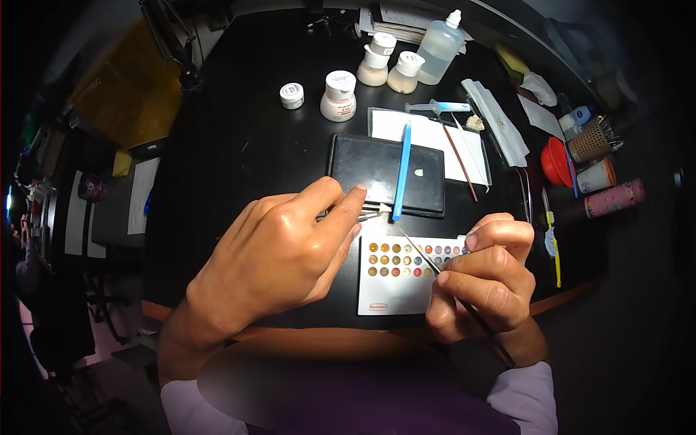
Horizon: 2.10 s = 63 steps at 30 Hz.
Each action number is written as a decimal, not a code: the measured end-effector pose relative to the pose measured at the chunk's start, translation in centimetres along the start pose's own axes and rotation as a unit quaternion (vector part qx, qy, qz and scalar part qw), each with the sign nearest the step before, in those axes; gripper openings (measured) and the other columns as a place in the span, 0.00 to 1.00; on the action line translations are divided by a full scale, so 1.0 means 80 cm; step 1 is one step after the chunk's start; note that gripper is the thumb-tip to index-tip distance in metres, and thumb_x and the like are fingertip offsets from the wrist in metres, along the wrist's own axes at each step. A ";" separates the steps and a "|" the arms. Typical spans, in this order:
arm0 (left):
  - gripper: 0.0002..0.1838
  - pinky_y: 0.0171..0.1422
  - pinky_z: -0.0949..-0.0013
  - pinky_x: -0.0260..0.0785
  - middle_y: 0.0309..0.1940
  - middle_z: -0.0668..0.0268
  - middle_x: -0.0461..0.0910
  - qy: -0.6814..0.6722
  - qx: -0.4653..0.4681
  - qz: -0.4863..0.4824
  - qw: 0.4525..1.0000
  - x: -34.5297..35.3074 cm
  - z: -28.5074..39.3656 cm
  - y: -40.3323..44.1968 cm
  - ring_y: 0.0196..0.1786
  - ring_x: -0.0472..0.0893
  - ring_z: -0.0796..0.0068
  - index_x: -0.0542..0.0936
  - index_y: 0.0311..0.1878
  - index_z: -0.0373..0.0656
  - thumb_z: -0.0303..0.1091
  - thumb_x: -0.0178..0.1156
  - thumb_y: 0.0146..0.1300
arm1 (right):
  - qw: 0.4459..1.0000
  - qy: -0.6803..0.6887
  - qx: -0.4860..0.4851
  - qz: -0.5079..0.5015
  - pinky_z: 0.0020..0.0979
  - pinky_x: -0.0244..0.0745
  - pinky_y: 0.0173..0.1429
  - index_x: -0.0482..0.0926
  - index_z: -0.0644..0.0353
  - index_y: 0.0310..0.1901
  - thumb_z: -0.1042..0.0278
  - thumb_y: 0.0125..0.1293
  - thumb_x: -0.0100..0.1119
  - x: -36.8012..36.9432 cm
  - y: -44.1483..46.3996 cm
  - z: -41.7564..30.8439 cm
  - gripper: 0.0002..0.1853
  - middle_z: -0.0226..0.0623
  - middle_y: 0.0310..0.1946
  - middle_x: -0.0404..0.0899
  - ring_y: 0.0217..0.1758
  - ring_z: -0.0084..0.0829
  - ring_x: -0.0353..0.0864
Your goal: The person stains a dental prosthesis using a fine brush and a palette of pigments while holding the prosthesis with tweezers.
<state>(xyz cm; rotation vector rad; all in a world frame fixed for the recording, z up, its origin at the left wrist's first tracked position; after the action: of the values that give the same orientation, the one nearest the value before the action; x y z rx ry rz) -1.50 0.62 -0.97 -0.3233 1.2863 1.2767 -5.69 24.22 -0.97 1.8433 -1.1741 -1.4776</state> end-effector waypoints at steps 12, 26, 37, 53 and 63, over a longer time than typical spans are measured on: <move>0.14 0.29 0.67 0.77 0.32 0.63 0.80 0.072 -0.018 -0.045 0.996 0.002 0.004 -0.010 0.26 0.83 0.68 0.87 0.51 0.30 0.26 0.70 0.63 | 0.993 -0.087 0.027 -0.076 0.31 0.72 0.46 0.90 0.52 0.41 0.80 0.43 0.79 0.009 0.008 -0.005 0.20 0.23 0.33 0.86 0.46 0.34 0.75; 0.13 0.29 0.66 0.77 0.31 0.63 0.80 0.077 -0.014 -0.050 0.996 0.003 0.003 -0.010 0.26 0.83 0.68 0.88 0.49 0.30 0.27 0.71 0.63 | 0.992 -0.080 0.029 -0.089 0.31 0.73 0.47 0.90 0.52 0.41 0.80 0.42 0.78 0.010 0.008 -0.005 0.20 0.23 0.34 0.88 0.47 0.33 0.76; 0.11 0.28 0.65 0.76 0.27 0.63 0.79 0.048 -0.022 -0.064 0.997 0.000 0.002 -0.009 0.24 0.82 0.67 0.87 0.47 0.31 0.25 0.70 0.64 | 0.994 -0.065 0.033 -0.078 0.30 0.74 0.48 0.90 0.53 0.42 0.83 0.41 0.77 0.009 0.008 -0.003 0.22 0.24 0.33 0.87 0.46 0.34 0.77; 0.11 0.28 0.64 0.75 0.28 0.61 0.80 0.042 -0.017 -0.070 0.997 -0.003 0.002 -0.008 0.23 0.81 0.65 0.87 0.47 0.31 0.24 0.71 0.63 | 0.996 -0.058 0.036 -0.063 0.29 0.74 0.47 0.90 0.55 0.38 0.83 0.41 0.77 0.011 0.008 -0.002 0.19 0.26 0.31 0.87 0.44 0.33 0.78; 0.11 0.28 0.64 0.76 0.27 0.61 0.80 0.029 -0.015 -0.068 0.997 -0.003 0.002 -0.007 0.23 0.82 0.65 0.87 0.48 0.30 0.24 0.70 0.63 | 0.995 -0.056 0.039 -0.072 0.29 0.74 0.46 0.90 0.56 0.36 0.83 0.41 0.78 0.014 0.010 -0.001 0.17 0.26 0.31 0.87 0.44 0.33 0.78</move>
<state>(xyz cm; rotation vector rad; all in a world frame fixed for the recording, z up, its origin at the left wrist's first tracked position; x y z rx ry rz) -0.91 0.41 -0.99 -0.4638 1.2740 1.1796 -5.77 22.85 -0.90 1.9559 -1.1874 -1.6547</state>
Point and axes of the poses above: each hand's wrist, its own y-axis towards the middle knuckle, its own x-axis out of the palm, z = x × y, the point moved 2 cm from there along y, towards the middle knuckle
